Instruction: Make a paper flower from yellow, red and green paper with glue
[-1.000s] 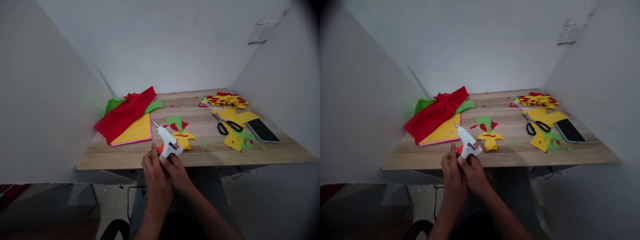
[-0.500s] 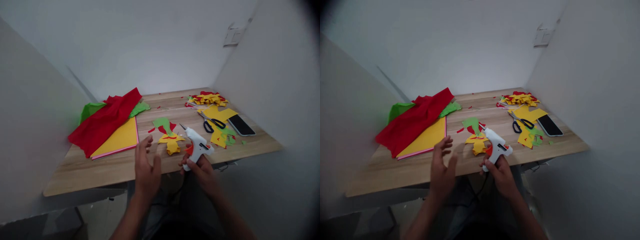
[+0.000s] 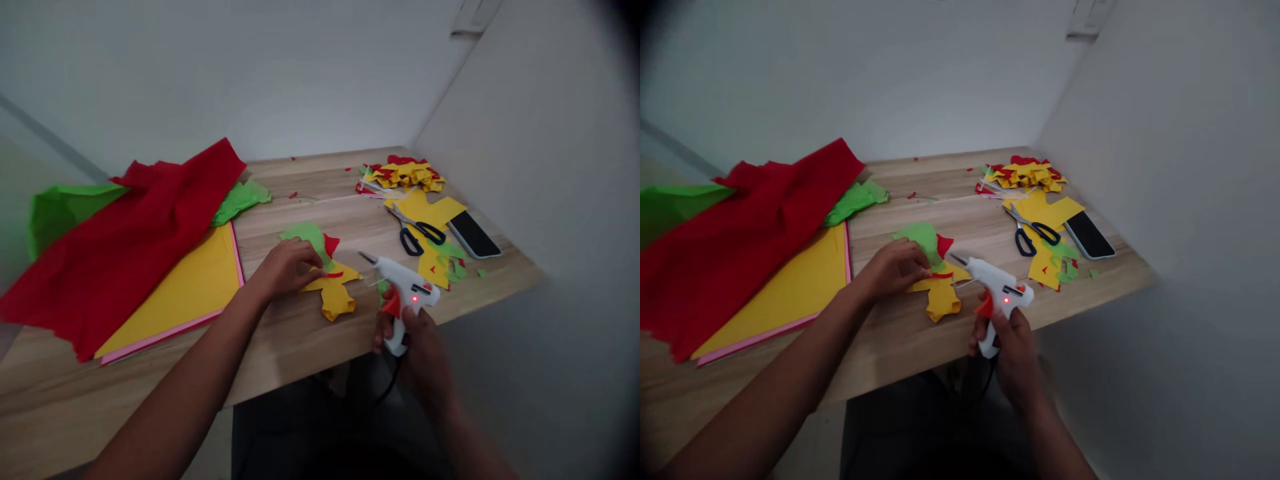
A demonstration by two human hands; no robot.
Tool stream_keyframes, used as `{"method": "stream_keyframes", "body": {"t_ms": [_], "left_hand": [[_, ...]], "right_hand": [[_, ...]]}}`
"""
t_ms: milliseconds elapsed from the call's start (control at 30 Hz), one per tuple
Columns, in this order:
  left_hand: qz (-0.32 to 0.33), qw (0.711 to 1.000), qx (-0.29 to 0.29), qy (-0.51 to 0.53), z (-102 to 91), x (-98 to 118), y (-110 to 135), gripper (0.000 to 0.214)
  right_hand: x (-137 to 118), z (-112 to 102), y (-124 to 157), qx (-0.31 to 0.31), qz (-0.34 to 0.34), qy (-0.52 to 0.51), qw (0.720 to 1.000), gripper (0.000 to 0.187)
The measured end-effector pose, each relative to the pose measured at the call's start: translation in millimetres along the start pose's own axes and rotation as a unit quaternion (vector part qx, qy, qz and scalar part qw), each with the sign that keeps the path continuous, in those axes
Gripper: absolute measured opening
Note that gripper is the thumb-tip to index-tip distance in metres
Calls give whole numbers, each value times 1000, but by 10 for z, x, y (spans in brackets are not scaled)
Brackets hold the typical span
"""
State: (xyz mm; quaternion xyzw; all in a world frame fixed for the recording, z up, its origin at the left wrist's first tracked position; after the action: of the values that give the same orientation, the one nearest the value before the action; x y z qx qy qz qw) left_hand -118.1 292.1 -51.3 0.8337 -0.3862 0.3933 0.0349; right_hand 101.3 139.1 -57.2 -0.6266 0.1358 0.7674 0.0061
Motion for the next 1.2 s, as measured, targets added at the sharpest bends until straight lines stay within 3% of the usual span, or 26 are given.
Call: {"method": "stream_keyframes", "body": {"t_ms": [133,233,333,467,567,700,800,967,1200], "left_hand": [[7,999,-35,-34,37,22,49,25],[-17,998,-44,-36,100,2,29,15],[-62,998,-14,4,137,-31,23,14],[-102,992,38,66,133,-55,34,10],[-99,991,51,76,122,-73,33,9],[-112,989,57,78,91,-116,38,12],[-89,992,18,92,28,-134,55,16],[-41,993,-59,89,-57,-159,81,25],[-35,995,-70,70,-39,-185,75,27]], "right_hand": [[-53,54,-172,59,-22,12,998,34],[-93,-22,-277,31,-25,83,996,32],[-127,-155,-330,-13,2,188,982,39],[-231,-200,-346,-19,39,383,923,47],[-344,-86,-361,-60,3,459,886,46],[-437,70,-419,-78,-51,538,838,40],[-445,134,-463,-99,-54,583,804,37],[-443,194,-516,-129,-58,615,775,38],[-483,260,-558,-140,-53,655,740,35]]}}
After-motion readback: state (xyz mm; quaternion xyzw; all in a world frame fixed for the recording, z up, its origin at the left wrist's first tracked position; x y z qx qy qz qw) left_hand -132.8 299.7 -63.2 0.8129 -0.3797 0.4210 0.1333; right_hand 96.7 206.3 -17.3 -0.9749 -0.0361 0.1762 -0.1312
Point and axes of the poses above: each hand's wrist, its own y-axis away from the middle knuckle, its own z-axis out of the palm, x = y × z, the point moved 1 cm from there along -y, towards the middle knuckle, and after that the axes turned 12 degrees about y, right-handed, at the moved point
